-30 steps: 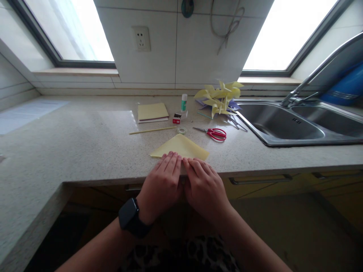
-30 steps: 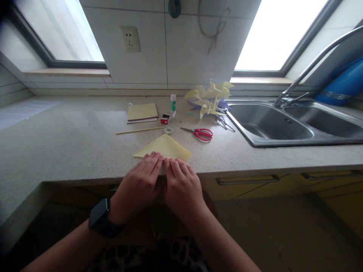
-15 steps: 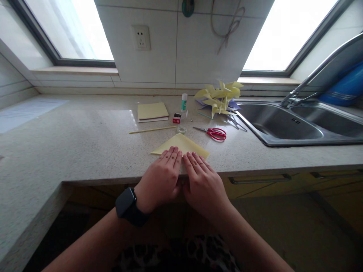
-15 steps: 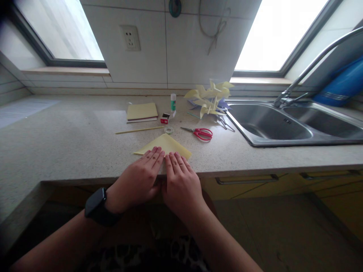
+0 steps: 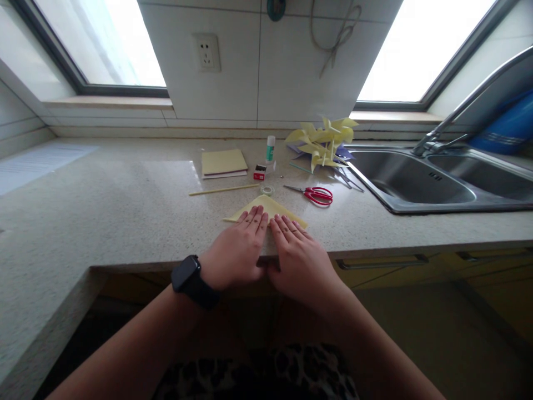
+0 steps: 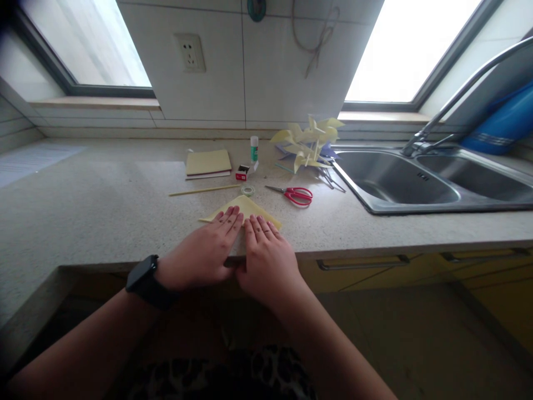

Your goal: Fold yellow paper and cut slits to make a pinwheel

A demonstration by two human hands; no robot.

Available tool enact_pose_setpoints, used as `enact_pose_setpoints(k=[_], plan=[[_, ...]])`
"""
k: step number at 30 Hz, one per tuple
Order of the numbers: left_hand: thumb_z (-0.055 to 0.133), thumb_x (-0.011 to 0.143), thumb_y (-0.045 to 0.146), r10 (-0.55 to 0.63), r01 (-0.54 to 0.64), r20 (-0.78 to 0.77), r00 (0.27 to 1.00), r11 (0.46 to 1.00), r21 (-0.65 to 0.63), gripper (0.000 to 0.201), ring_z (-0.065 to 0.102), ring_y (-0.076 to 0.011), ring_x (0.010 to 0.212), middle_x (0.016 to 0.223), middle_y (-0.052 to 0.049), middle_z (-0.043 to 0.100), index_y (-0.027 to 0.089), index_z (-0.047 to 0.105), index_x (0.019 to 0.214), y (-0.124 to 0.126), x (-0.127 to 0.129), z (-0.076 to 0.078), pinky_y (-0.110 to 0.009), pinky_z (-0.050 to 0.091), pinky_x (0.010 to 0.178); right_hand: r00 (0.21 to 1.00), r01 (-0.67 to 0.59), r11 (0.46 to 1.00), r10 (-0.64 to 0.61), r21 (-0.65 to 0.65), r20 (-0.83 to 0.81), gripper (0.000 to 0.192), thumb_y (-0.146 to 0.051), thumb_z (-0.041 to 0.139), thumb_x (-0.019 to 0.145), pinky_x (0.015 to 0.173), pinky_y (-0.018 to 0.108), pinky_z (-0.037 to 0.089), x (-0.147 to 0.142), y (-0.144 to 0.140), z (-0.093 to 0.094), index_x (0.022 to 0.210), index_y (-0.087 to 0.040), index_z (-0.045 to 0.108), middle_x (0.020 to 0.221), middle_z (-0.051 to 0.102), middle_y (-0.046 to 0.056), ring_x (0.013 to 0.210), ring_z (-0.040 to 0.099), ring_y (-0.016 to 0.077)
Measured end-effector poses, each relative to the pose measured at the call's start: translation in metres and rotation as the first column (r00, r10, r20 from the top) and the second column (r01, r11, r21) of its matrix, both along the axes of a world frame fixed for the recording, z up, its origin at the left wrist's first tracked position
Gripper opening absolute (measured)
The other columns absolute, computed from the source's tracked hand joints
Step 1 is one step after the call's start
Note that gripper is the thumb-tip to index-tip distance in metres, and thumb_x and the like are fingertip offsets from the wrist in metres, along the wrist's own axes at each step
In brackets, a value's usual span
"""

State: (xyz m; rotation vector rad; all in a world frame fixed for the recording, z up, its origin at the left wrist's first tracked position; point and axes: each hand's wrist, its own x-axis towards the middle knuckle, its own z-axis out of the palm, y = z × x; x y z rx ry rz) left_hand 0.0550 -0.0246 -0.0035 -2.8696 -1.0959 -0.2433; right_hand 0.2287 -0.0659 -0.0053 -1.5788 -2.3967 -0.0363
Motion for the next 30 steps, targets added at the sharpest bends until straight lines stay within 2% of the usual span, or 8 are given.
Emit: enact_pose_setpoints(k=[6,10,18,23,26,28,30], plan=[[0.06,0.079,0.045,-0.012,0.012,-0.013,1.0,1.0,0.004,0.09,0.03,-0.0399,0.149,0.156,-0.034,0.036,-0.009,0.035,0.147,0.009,0.001,0.0,-0.05,0.027,0.121,1.0,-0.008,0.999,0.009,-0.038,0.007,0.09,-0.031,0.062,0.072,0.123,0.046,0.029,0.001,0.006,0.003,0.151,0.003,0.039,0.157,0.037,0.024,0.148,0.035,0.0327],[0.059,0.078,0.039,-0.005,0.005,-0.006,1.0,1.0,0.021,0.086,0.033,-0.0393,0.148,0.154,-0.033,0.038,-0.009,0.037,0.146,0.007,0.003,0.001,-0.05,0.029,0.12,1.0,-0.012,1.0,0.012,-0.01,0.002,0.087,-0.032,0.062,0.073,0.122,0.045,0.03,0.002,0.005,0.004,0.15,0.001,0.041,0.156,0.041,0.023,0.147,0.038,0.0318],[0.057,0.08,0.026,0.051,-0.059,0.073,0.996,0.992,0.113,0.078,0.035,-0.039,0.147,0.155,-0.033,0.038,-0.008,0.036,0.148,-0.019,0.004,-0.013,-0.052,0.031,0.121,0.999,-0.028,0.999,0.029,0.023,-0.022,0.082,-0.033,0.06,0.078,0.122,0.044,0.032,0.003,-0.014,0.002,0.151,-0.001,0.041,0.155,0.044,0.021,0.145,0.041,0.0308],[0.056,0.088,0.021,0.1,-0.124,0.145,0.984,0.978,0.17,0.065,0.026,-0.0386,0.151,0.159,-0.03,0.034,0.0,0.04,0.147,-0.032,0.007,-0.019,-0.056,0.032,0.12,0.999,-0.035,0.999,0.036,0.027,-0.037,0.074,-0.03,0.059,0.079,0.123,0.044,0.029,0.004,-0.016,-0.002,0.147,-0.001,0.048,0.155,0.044,0.021,0.147,0.038,0.0313],[0.052,0.091,0.018,0.132,-0.166,0.169,0.977,0.964,0.207,0.057,0.038,-0.038,0.145,0.154,-0.027,0.043,0.003,0.045,0.146,-0.038,0.009,-0.02,-0.053,0.038,0.117,0.998,-0.038,0.999,0.039,0.027,-0.046,0.072,-0.029,0.058,0.079,0.123,0.044,0.029,0.005,-0.015,-0.003,0.145,-0.002,0.049,0.155,0.044,0.02,0.147,0.038,0.0306],[0.052,0.092,0.017,0.146,-0.178,0.167,0.975,0.963,0.203,0.055,0.05,-0.0366,0.135,0.144,-0.025,0.053,0.002,0.048,0.144,-0.04,0.01,-0.02,-0.051,0.041,0.115,0.998,-0.04,0.999,0.042,0.036,-0.057,0.071,-0.028,0.057,0.079,0.123,0.044,0.029,0.005,-0.015,-0.004,0.145,-0.002,0.05,0.155,0.044,0.02,0.147,0.038,0.0299],[0.052,0.091,0.016,0.142,-0.168,0.147,0.979,0.968,0.188,0.055,0.055,-0.0355,0.129,0.139,-0.024,0.057,0.0,0.049,0.144,-0.04,0.01,-0.019,-0.051,0.041,0.116,0.997,-0.038,0.998,0.041,0.048,-0.067,0.072,-0.028,0.057,0.079,0.123,0.043,0.03,0.005,-0.016,-0.004,0.146,-0.003,0.05,0.156,0.043,0.02,0.147,0.038,0.0295]])
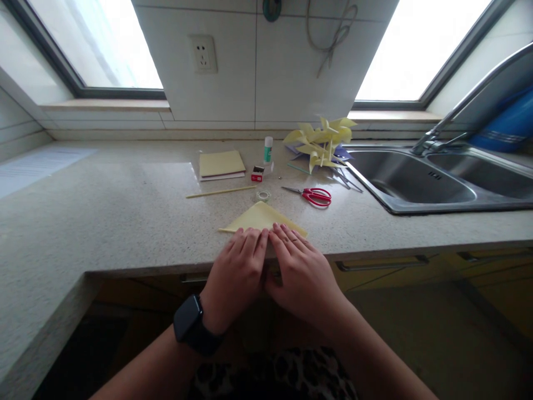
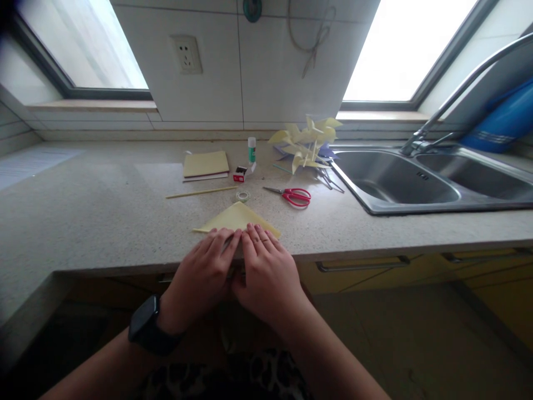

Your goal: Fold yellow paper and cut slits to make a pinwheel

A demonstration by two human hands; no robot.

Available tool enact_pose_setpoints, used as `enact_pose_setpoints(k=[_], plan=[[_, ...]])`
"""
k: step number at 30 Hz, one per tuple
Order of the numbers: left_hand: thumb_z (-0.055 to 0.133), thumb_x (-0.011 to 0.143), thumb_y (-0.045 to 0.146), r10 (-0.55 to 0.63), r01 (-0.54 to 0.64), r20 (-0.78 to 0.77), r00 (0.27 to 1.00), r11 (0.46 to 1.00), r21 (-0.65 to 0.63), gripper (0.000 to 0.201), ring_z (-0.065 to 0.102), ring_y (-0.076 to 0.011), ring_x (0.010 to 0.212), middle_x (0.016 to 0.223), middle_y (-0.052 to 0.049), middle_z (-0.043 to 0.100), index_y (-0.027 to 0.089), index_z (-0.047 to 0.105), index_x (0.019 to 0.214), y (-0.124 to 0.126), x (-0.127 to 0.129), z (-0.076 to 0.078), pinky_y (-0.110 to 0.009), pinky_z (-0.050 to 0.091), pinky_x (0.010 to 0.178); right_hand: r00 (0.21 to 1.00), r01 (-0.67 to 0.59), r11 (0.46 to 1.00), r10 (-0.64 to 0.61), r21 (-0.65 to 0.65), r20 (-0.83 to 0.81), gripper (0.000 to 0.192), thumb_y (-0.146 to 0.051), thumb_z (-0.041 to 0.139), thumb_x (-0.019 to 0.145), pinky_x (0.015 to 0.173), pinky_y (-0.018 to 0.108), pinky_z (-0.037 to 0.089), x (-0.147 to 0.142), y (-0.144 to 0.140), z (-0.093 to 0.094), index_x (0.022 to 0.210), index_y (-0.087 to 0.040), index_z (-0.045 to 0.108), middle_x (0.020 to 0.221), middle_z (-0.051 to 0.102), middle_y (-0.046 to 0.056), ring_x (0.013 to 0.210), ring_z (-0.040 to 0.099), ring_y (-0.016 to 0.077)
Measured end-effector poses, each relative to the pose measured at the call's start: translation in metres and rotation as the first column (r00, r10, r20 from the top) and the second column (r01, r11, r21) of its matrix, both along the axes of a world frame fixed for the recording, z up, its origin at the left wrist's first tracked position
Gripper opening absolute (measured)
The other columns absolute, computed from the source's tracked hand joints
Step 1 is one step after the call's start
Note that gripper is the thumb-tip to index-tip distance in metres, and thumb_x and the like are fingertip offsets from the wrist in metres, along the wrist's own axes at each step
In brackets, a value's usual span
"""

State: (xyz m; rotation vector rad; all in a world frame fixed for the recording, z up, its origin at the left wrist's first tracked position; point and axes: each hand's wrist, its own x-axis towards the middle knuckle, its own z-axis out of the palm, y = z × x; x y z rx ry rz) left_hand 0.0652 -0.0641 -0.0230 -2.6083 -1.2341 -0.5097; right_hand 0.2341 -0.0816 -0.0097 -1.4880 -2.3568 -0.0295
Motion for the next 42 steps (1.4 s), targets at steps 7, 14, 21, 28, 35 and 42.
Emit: enact_pose_setpoints(k=[7,14,21,28,35,42], plan=[[0.05,0.089,0.017,-0.055,0.055,-0.024,0.998,0.998,-0.02,0.058,0.047,-0.0366,0.139,0.148,-0.027,0.05,-0.004,0.048,0.143,0.009,0.002,0.004,-0.05,0.038,0.118,1.0,0.014,1.0,-0.014,-0.001,0.005,0.079,-0.031,0.058,0.078,0.124,0.042,0.026,-0.001,0.002,-0.001,0.15,-0.001,0.044,0.159,0.037,0.02,0.149,0.033,0.029],[0.051,0.082,0.024,-0.095,0.087,-0.085,0.992,0.992,-0.093,0.073,0.037,-0.039,0.146,0.154,-0.033,0.039,-0.01,0.04,0.146,0.02,0.003,0.006,-0.053,0.031,0.121,0.999,0.02,0.999,-0.019,-0.038,0.035,0.09,-0.033,0.059,0.073,0.126,0.042,0.02,-0.001,0.011,0.001,0.152,0.003,0.037,0.16,0.031,0.023,0.152,0.027,0.0309],[0.053,0.079,0.024,-0.117,0.098,-0.106,0.987,0.98,-0.171,0.081,0.03,-0.0368,0.15,0.157,-0.031,0.034,-0.01,0.034,0.15,0.032,0.005,0.015,-0.05,0.025,0.124,0.998,0.029,0.995,-0.024,-0.096,0.05,0.095,-0.037,0.059,0.073,0.126,0.043,0.018,0.0,0.02,0.003,0.155,0.003,0.032,0.163,0.024,0.021,0.153,0.021,0.0301],[0.055,0.078,0.025,-0.12,0.1,-0.112,0.986,0.98,-0.172,0.081,0.033,-0.0357,0.149,0.157,-0.03,0.036,-0.009,0.036,0.149,0.033,0.004,0.016,-0.048,0.026,0.124,0.998,0.012,0.996,-0.006,-0.093,0.058,0.093,-0.037,0.06,0.074,0.126,0.042,0.02,0.003,0.021,0.005,0.154,0.002,0.034,0.162,0.027,0.021,0.152,0.025,0.0299],[0.054,0.082,0.025,-0.095,0.086,-0.092,0.991,0.992,-0.089,0.074,0.04,-0.0369,0.145,0.154,-0.031,0.04,-0.008,0.04,0.147,0.017,0.0,0.006,-0.049,0.033,0.121,0.999,-0.017,0.999,0.019,-0.049,0.049,0.084,-0.031,0.059,0.076,0.125,0.042,0.026,0.005,0.007,0.003,0.152,0.0,0.04,0.159,0.034,0.02,0.149,0.032,0.0291],[0.056,0.081,0.027,-0.113,0.104,-0.075,0.991,0.989,-0.107,0.075,0.04,-0.0364,0.145,0.154,-0.03,0.041,-0.007,0.042,0.146,0.02,-0.002,0.008,-0.048,0.032,0.121,0.998,-0.008,0.999,0.011,-0.042,0.059,0.082,-0.032,0.058,0.078,0.124,0.04,0.026,0.005,0.009,0.004,0.151,0.001,0.041,0.158,0.038,0.021,0.148,0.035,0.0288]])
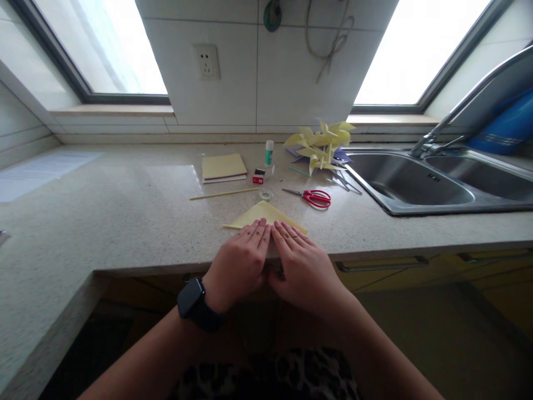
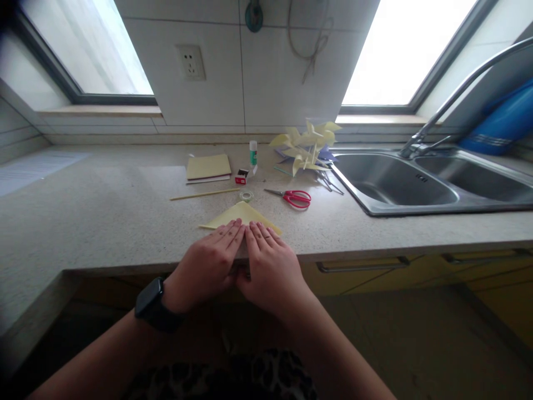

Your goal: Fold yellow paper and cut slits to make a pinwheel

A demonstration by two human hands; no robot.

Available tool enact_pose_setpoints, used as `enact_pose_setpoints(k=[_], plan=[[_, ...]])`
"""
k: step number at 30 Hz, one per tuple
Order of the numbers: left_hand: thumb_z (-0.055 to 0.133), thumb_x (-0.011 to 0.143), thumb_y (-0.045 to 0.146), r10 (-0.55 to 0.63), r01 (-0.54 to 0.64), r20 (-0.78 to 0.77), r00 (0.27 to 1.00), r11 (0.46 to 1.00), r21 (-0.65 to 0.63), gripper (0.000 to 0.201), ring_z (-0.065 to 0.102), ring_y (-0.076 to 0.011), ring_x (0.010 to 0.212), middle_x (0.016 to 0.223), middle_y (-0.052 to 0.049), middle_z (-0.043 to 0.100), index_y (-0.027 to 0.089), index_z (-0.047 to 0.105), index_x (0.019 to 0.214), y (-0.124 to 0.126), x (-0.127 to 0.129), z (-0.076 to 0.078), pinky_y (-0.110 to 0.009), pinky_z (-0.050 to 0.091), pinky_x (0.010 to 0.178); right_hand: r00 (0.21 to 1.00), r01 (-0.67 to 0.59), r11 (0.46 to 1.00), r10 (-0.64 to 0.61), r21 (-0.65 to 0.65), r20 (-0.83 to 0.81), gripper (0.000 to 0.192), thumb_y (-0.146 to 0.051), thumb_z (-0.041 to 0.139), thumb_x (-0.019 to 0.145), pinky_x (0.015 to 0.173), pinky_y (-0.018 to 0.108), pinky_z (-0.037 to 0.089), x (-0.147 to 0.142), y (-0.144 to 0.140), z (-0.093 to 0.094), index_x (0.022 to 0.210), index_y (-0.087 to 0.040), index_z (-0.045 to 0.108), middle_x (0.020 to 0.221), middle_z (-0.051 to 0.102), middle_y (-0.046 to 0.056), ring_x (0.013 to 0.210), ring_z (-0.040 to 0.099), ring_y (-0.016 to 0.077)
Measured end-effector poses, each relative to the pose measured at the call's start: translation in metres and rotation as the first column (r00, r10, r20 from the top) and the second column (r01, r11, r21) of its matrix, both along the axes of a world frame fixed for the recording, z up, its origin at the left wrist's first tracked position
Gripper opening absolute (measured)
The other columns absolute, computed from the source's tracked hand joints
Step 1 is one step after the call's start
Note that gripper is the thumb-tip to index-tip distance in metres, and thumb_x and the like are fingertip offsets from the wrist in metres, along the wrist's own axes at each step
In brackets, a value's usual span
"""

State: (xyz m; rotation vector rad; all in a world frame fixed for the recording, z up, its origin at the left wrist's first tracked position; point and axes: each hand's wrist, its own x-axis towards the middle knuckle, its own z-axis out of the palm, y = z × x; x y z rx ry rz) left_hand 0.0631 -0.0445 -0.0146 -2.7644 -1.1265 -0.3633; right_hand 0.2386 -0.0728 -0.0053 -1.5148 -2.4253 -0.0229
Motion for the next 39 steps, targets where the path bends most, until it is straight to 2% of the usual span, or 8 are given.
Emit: enact_pose_setpoints(k=[7,11,16,20,23,27,32,39], plan=[[0.059,0.077,0.03,-0.021,0.021,0.008,1.0,0.999,-0.04,0.084,0.031,-0.0358,0.15,0.158,-0.03,0.035,-0.007,0.036,0.149,0.006,0.0,0.003,-0.05,0.022,0.125,1.0,0.013,1.0,-0.013,-0.007,-0.002,0.088,-0.034,0.06,0.074,0.126,0.041,0.022,0.002,0.006,-0.002,0.153,-0.002,0.038,0.162,0.033,0.017,0.152,0.028,0.0275],[0.058,0.08,0.029,-0.028,0.028,0.003,1.0,0.998,-0.062,0.083,0.028,-0.0346,0.151,0.159,-0.029,0.033,-0.006,0.034,0.151,0.008,-0.002,0.005,-0.05,0.02,0.125,1.0,0.018,1.0,-0.018,-0.025,0.005,0.087,-0.033,0.059,0.074,0.125,0.041,0.023,0.001,0.008,0.001,0.153,-0.001,0.039,0.16,0.035,0.019,0.15,0.031,0.0283],[0.061,0.082,0.026,-0.014,0.013,0.045,0.999,1.0,0.004,0.082,0.02,-0.0334,0.154,0.163,-0.024,0.029,0.0,0.031,0.154,0.002,-0.005,0.005,-0.052,0.019,0.126,1.0,-0.004,1.0,0.004,0.0,-0.012,0.085,-0.033,0.06,0.076,0.125,0.041,0.024,0.003,0.009,0.0,0.152,-0.001,0.04,0.159,0.039,0.019,0.149,0.033,0.0293],[0.062,0.085,0.023,0.053,-0.057,0.089,0.995,0.998,0.034,0.072,0.037,-0.0332,0.147,0.157,-0.023,0.042,0.004,0.039,0.151,-0.013,-0.006,-0.002,-0.049,0.03,0.123,0.999,-0.027,1.0,0.028,0.012,-0.029,0.079,-0.034,0.059,0.079,0.125,0.041,0.024,0.007,0.003,-0.002,0.15,-0.002,0.044,0.158,0.04,0.019,0.149,0.035,0.0289],[0.057,0.089,0.018,0.058,-0.064,0.091,0.994,0.996,0.059,0.064,0.047,-0.0322,0.14,0.151,-0.022,0.049,0.004,0.041,0.149,-0.024,-0.005,-0.009,-0.049,0.036,0.12,0.999,-0.044,0.999,0.044,0.007,-0.032,0.078,-0.033,0.058,0.08,0.125,0.042,0.025,0.009,-0.006,-0.002,0.15,-0.003,0.044,0.159,0.04,0.018,0.149,0.035,0.0275],[0.05,0.092,0.015,0.072,-0.079,0.073,0.995,0.992,0.098,0.059,0.047,-0.0332,0.14,0.152,-0.023,0.049,0.002,0.041,0.149,-0.03,-0.001,-0.014,-0.048,0.039,0.119,0.998,-0.062,0.998,0.062,0.007,-0.024,0.079,-0.031,0.058,0.079,0.125,0.042,0.026,0.013,-0.013,-0.002,0.151,-0.004,0.043,0.16,0.038,0.016,0.149,0.033,0.0265],[0.054,0.088,0.021,0.083,-0.091,0.099,0.992,0.993,0.077,0.064,0.043,-0.0362,0.143,0.153,-0.026,0.046,-0.001,0.043,0.147,-0.022,0.005,-0.015,-0.051,0.037,0.119,0.998,-0.056,0.998,0.056,0.015,-0.018,0.08,-0.032,0.057,0.08,0.126,0.043,0.024,0.013,-0.008,-0.004,0.152,-0.003,0.039,0.162,0.032,0.016,0.152,0.026,0.0253],[0.058,0.084,0.025,0.019,-0.02,0.033,0.999,0.999,0.047,0.071,0.042,-0.0372,0.144,0.153,-0.031,0.042,-0.006,0.042,0.146,-0.011,0.002,-0.006,-0.05,0.036,0.119,0.999,-0.036,0.999,0.036,-0.012,0.0,0.085,-0.036,0.059,0.079,0.126,0.043,0.021,0.011,-0.001,-0.001,0.154,-0.003,0.037,0.163,0.029,0.017,0.153,0.024,0.0263]])
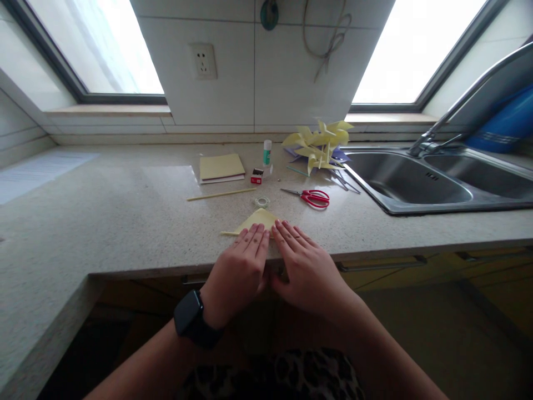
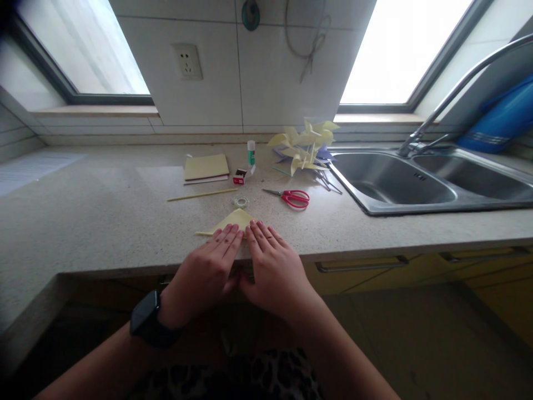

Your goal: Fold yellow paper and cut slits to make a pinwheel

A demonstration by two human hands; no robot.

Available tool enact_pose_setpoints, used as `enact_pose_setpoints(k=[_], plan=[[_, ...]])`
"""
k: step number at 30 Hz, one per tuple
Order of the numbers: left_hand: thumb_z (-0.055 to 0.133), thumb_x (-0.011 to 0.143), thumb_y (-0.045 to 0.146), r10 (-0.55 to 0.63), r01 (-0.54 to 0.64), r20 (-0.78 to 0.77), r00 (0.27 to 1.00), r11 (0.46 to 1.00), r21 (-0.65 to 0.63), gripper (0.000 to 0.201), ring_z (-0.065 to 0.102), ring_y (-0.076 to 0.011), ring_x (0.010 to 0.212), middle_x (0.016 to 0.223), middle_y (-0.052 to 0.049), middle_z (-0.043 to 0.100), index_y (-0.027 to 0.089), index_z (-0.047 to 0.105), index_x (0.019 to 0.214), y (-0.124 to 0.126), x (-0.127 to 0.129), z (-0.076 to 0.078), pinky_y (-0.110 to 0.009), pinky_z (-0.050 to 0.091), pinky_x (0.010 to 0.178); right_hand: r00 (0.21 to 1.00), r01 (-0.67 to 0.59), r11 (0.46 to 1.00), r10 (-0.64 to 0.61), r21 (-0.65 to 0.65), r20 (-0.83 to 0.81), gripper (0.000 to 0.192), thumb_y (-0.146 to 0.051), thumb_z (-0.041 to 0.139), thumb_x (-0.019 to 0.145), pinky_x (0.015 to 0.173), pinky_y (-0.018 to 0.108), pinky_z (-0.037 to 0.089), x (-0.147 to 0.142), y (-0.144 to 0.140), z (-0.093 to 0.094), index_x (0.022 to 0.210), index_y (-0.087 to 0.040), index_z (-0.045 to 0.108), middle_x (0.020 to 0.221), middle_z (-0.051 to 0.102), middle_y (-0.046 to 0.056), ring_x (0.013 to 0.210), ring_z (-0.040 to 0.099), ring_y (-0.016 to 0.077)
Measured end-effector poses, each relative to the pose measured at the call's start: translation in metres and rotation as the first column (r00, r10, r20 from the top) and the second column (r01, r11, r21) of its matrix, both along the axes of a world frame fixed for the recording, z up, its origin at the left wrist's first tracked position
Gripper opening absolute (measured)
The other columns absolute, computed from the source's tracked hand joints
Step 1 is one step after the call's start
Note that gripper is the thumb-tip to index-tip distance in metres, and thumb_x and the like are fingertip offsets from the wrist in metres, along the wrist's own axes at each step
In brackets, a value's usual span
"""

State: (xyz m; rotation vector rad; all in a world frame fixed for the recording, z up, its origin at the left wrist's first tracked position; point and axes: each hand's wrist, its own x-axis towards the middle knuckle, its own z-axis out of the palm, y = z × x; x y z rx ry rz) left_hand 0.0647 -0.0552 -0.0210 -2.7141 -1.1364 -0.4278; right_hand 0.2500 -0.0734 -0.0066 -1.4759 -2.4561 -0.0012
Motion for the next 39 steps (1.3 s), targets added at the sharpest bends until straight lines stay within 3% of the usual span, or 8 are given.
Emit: enact_pose_setpoints(k=[16,24,26,30,35,39], plan=[[0.061,0.077,0.035,-0.048,0.044,-0.037,0.998,0.994,-0.098,0.093,0.027,-0.0369,0.151,0.16,-0.032,0.029,-0.007,0.027,0.152,0.025,0.001,0.01,-0.05,0.026,0.123,0.999,-0.002,0.996,0.007,-0.094,0.052,0.102,-0.041,0.064,0.073,0.126,0.045,0.018,0.003,0.024,0.005,0.157,0.002,0.025,0.164,0.016,0.023,0.154,0.017,0.0295],[0.063,0.077,0.041,-0.062,0.054,-0.059,0.996,0.99,-0.132,0.097,0.024,-0.0379,0.152,0.16,-0.033,0.028,-0.009,0.026,0.151,0.032,0.001,0.014,-0.048,0.025,0.123,0.999,-0.013,0.999,0.015,-0.049,0.04,0.107,-0.049,0.068,0.074,0.126,0.047,0.016,0.006,0.026,0.005,0.158,-0.001,0.022,0.165,0.015,0.022,0.155,0.014,0.0309],[0.064,0.078,0.04,-0.061,0.053,-0.055,0.997,0.988,-0.144,0.095,0.025,-0.0373,0.152,0.16,-0.032,0.029,-0.008,0.028,0.151,0.033,0.001,0.015,-0.048,0.024,0.123,1.0,0.007,1.0,-0.007,0.014,0.016,0.1,-0.042,0.068,0.075,0.126,0.048,0.016,0.004,0.018,0.004,0.158,-0.004,0.026,0.166,0.018,0.019,0.154,0.016,0.0312],[0.063,0.078,0.039,-0.075,0.068,-0.037,0.997,0.984,-0.164,0.09,0.027,-0.0377,0.151,0.158,-0.032,0.033,-0.006,0.033,0.149,0.035,0.002,0.016,-0.049,0.023,0.124,0.996,0.082,0.994,-0.079,0.077,-0.045,0.07,-0.031,0.058,0.083,0.122,0.047,0.029,-0.002,0.0,-0.004,0.148,-0.006,0.046,0.159,0.039,0.018,0.148,0.036,0.0315],[0.062,0.078,0.035,-0.055,0.051,-0.02,0.998,0.989,-0.14,0.09,0.019,-0.0395,0.153,0.161,-0.032,0.026,-0.006,0.028,0.151,0.03,0.003,0.013,-0.054,0.02,0.124,0.997,0.077,0.995,-0.076,0.059,-0.022,0.075,-0.03,0.058,0.08,0.123,0.047,0.029,-0.007,-0.002,-0.007,0.148,0.0,0.045,0.156,0.042,0.022,0.148,0.036,0.0322],[0.057,0.083,0.023,-0.035,0.033,-0.017,0.999,0.997,-0.073,0.08,0.017,-0.0365,0.154,0.163,-0.029,0.023,-0.003,0.028,0.153,0.015,0.005,0.01,-0.051,0.023,0.124,0.997,0.071,0.997,-0.07,0.038,-0.01,0.077,-0.031,0.058,0.079,0.123,0.044,0.028,-0.005,0.004,-0.002,0.147,0.001,0.045,0.155,0.043,0.022,0.146,0.038,0.0317]])
